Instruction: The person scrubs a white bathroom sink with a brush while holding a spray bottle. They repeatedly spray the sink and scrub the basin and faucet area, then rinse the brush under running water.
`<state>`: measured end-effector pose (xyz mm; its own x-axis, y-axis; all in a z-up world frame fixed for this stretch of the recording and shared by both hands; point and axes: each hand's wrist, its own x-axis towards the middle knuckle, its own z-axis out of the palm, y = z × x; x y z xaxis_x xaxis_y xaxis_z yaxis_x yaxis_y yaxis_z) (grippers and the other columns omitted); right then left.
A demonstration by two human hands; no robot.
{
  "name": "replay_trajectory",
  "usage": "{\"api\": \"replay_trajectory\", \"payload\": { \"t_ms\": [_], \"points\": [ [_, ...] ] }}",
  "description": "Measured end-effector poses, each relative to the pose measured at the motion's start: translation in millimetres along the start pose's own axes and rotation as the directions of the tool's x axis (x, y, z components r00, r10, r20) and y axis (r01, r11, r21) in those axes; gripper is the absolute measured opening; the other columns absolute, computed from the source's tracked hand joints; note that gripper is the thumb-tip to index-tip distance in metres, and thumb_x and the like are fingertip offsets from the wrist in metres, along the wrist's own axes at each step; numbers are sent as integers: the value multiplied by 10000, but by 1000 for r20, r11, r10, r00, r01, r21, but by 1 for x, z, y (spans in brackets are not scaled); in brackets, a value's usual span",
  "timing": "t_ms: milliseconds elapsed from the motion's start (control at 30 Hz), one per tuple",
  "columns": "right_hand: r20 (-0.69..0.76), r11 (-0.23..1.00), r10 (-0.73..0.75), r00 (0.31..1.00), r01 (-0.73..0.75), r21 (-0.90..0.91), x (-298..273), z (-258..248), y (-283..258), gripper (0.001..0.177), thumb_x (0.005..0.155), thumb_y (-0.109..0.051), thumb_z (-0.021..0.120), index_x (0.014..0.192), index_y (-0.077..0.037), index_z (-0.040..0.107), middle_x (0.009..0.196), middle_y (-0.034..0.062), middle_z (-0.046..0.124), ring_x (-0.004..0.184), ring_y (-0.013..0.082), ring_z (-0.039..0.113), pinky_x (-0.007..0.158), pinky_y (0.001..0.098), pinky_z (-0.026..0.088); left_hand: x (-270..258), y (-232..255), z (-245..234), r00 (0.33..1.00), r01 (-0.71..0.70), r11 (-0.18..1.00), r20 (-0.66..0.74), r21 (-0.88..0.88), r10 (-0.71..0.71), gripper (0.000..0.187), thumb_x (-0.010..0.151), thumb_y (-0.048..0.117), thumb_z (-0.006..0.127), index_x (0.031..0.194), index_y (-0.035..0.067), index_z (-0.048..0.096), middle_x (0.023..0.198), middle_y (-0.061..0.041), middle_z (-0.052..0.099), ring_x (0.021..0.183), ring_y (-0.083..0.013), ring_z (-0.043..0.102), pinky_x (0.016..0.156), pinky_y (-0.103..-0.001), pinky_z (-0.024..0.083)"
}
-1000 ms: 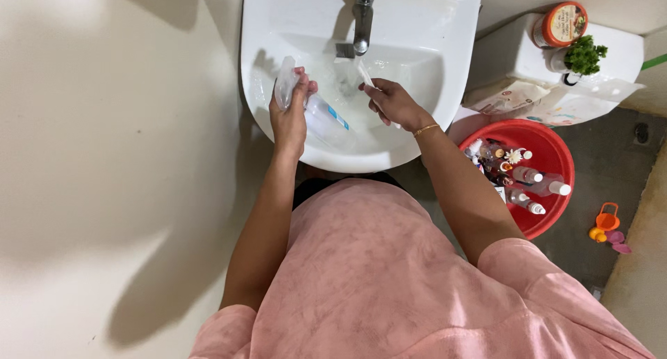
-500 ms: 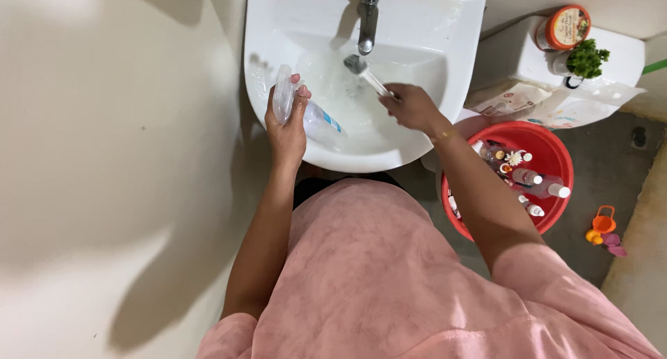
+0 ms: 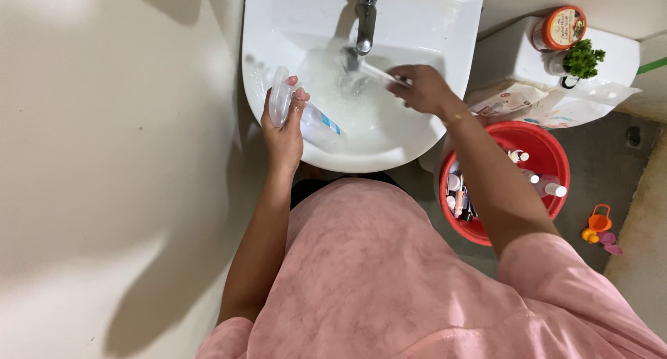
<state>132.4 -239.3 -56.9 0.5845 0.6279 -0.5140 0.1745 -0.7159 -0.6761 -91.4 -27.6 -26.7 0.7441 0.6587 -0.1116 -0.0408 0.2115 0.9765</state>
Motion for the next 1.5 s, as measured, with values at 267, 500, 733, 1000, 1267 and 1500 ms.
{"api": "replay_trajectory", "payload": {
  "t_ms": [267,500,733,1000,1267,1500],
  "points": [
    [-310,917,-259,915,133,-376,-59,8,14,319,948,-238,711,1261,-190,747,1015,117,718,864,354,699,771,465,554,12,1,10,999,18,996,40,-84,-15,276,1058,112,622,1313,9,593,1120,-57,658,1059,-144,645,958,-303,530],
    [-348,857,-245,905,34,-514,-87,7,7,335,918,-243,706,1245,-172,727,1014,92,712,806,330,704,728,467,560,10,5,5,1000,-4,1000,19,27,3,271,1071,86,608,1329,2,608,1136,-85,673,1058,-153,662,980,-316,545],
    [-366,794,-454,812,182,-580,-88,-11,-1,296,898,-162,744,1192,-132,735,960,79,707,824,288,686,724,431,562,4,1,-8,999,-44,999,10,4,44,283,1063,51,594,1339,-13,602,1210,-71,659,1079,-169,671,1006,-329,555],
    [-176,607,-714,677,475,-637,-30,-35,-43,272,867,-46,723,1128,9,664,1133,163,638,1064,356,571,986,436,492,-1,1,-7,1000,-7,999,-2,-45,7,306,1070,85,604,1361,-9,593,1225,-81,660,1092,-172,671,995,-323,546],
    [-132,365,-858,496,409,-836,19,-46,-75,221,922,-18,700,1125,-19,612,1494,155,548,1419,338,511,1215,402,416,-12,13,-11,998,25,999,-64,42,-22,282,1072,104,606,1331,-9,593,1271,-60,651,1058,-159,670,944,-319,558],
    [-201,606,-720,665,460,-650,-8,-51,-64,305,897,26,635,1199,8,598,1382,182,590,1247,404,550,1068,494,457,-2,30,12,997,-42,961,71,275,23,324,1029,251,679,1256,21,655,1144,-79,721,1045,-160,699,911,-315,581]
  ]
}}
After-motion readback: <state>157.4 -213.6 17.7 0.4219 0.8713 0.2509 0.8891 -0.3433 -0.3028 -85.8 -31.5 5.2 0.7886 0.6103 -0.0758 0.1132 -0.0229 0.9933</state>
